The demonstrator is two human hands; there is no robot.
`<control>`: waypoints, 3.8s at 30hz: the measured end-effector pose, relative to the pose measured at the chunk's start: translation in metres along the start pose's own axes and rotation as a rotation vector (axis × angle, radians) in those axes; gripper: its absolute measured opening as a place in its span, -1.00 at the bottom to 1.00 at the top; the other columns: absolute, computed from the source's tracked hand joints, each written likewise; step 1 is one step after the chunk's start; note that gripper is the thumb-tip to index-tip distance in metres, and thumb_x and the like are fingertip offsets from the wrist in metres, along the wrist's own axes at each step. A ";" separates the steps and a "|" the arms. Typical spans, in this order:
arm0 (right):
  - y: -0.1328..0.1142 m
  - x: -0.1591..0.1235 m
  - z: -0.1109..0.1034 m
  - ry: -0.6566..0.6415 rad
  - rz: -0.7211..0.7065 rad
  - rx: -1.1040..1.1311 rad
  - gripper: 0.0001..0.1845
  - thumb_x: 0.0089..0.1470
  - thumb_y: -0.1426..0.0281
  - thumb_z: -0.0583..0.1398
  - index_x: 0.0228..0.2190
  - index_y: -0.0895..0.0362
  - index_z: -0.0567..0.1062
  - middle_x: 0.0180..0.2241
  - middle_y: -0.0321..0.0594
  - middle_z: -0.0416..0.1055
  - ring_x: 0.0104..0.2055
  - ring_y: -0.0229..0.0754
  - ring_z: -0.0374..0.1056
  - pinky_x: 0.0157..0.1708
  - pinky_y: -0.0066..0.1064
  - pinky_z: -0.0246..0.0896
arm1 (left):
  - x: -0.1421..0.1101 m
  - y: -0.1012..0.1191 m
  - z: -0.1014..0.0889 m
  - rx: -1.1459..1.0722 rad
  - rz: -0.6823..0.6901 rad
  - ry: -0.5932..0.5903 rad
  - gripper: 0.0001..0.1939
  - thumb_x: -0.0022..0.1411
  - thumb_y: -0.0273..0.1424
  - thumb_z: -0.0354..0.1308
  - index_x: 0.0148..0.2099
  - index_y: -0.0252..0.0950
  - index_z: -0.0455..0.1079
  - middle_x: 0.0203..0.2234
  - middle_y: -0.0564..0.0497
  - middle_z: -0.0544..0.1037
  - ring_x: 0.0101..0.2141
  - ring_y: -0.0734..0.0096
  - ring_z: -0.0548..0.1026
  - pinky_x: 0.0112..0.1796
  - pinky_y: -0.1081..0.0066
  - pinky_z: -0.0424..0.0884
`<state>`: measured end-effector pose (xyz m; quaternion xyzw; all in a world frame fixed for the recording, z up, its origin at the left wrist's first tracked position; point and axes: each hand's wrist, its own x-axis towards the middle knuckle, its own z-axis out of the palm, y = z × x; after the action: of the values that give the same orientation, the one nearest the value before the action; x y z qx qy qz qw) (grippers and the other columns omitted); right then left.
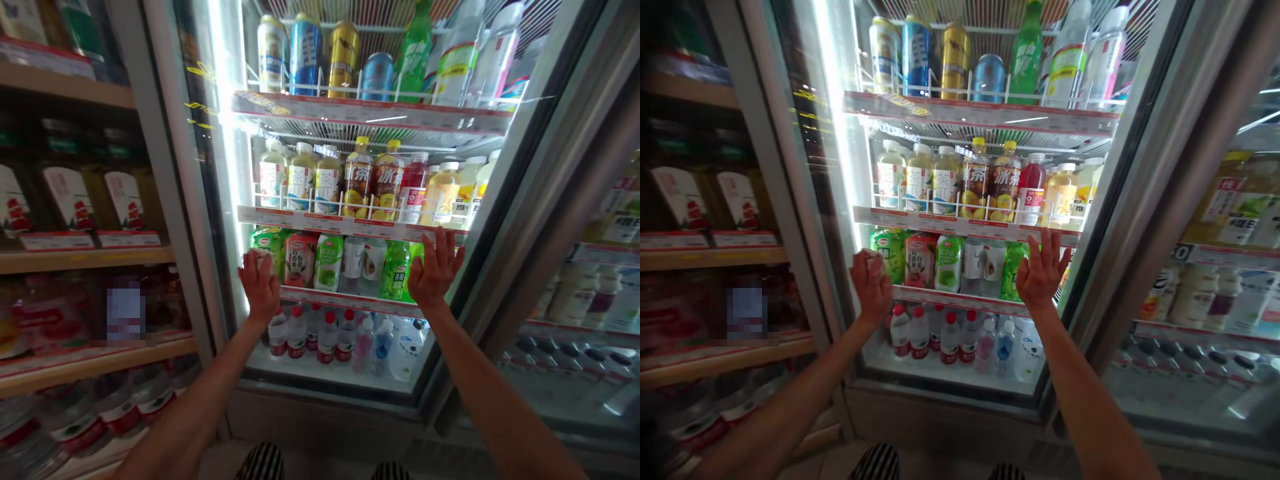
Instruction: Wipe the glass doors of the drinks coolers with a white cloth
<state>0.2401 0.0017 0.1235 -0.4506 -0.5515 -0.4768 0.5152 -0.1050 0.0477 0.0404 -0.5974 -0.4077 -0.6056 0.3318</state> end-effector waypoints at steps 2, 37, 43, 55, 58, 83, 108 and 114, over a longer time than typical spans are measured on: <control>0.001 0.000 0.000 0.011 -0.010 0.009 -0.49 0.08 0.36 -0.02 0.09 0.11 0.20 0.19 -0.07 0.07 0.27 -0.04 -0.11 0.19 0.02 -0.28 | 0.011 0.028 0.011 -0.039 0.209 -0.113 -0.54 0.22 -0.40 -0.04 0.18 -0.15 0.12 0.23 -0.07 0.03 0.23 0.20 -0.07 0.17 0.05 -0.05; 0.003 0.001 -0.002 0.037 -0.040 0.031 -0.51 0.09 0.41 -0.03 0.08 0.16 0.22 0.17 -0.03 0.12 0.26 -0.06 -0.09 0.20 -0.01 -0.25 | 0.122 0.069 0.024 -0.053 0.420 -0.037 -0.53 0.25 -0.43 -0.09 0.21 -0.12 0.04 0.22 0.03 0.07 0.23 0.35 -0.04 0.20 0.13 -0.16; -0.012 0.004 -0.005 0.053 0.011 0.046 -0.49 0.09 0.40 -0.03 0.11 0.14 0.18 0.17 -0.03 0.10 0.26 -0.04 -0.10 0.19 0.04 -0.27 | 0.135 0.100 0.029 -0.172 0.160 -0.032 -0.36 0.23 -0.39 -0.11 0.30 -0.25 -0.25 0.28 -0.02 -0.32 0.25 0.21 -0.32 0.20 0.08 -0.14; -0.151 0.051 0.031 -0.120 -0.038 0.101 -0.48 0.12 0.32 -0.01 0.13 0.08 0.15 0.22 -0.11 0.02 0.29 -0.03 -0.21 0.21 0.04 -0.38 | 0.102 0.060 0.012 -0.194 0.323 -0.220 -0.33 0.26 -0.35 -0.11 0.31 -0.18 -0.37 0.27 0.00 -0.16 0.24 0.30 -0.14 0.22 0.17 -0.14; -0.137 0.046 0.034 -0.128 -0.148 0.071 -0.46 0.13 0.38 -0.02 0.15 0.04 0.10 0.21 -0.19 0.04 0.29 -0.10 -0.19 0.23 0.00 -0.50 | 0.092 0.050 0.018 -0.108 0.361 -0.191 -0.35 0.26 -0.29 -0.07 0.31 -0.19 -0.26 0.26 -0.02 -0.11 0.24 0.27 -0.13 0.22 0.18 -0.18; -0.027 -0.037 -0.002 0.086 0.193 -0.074 -0.41 0.12 0.40 -0.05 0.19 0.19 0.00 0.20 0.10 0.00 0.28 0.03 -0.17 0.13 0.07 -0.13 | 0.042 0.077 0.032 -0.027 0.355 -0.133 -0.33 0.22 -0.37 -0.03 0.30 -0.23 -0.22 0.22 -0.11 -0.02 0.23 0.26 -0.11 0.19 0.13 -0.21; -0.001 -0.134 -0.023 -0.004 0.360 -0.191 -0.35 0.12 0.40 -0.05 0.21 0.21 -0.13 0.21 0.21 -0.07 0.27 0.08 -0.16 0.07 0.15 -0.05 | 0.003 0.078 0.029 -0.039 0.328 -0.158 -0.30 0.20 -0.42 0.00 0.30 -0.16 -0.26 0.24 -0.07 -0.10 0.23 0.26 -0.14 0.20 0.08 -0.21; -0.078 -0.151 -0.001 -0.264 -0.082 0.083 -0.43 0.07 0.44 0.00 0.14 0.02 0.13 0.14 -0.09 0.19 0.28 -0.03 -0.17 0.19 0.08 -0.30 | 0.003 0.077 0.033 -0.060 0.300 -0.171 -0.33 0.22 -0.38 -0.01 0.29 -0.11 -0.23 0.24 -0.02 -0.08 0.24 0.27 -0.12 0.20 0.08 -0.19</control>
<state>0.1727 -0.0108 -0.0320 -0.4647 -0.6516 -0.4111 0.4365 -0.0216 0.0423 0.0493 -0.7106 -0.3226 -0.5081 0.3644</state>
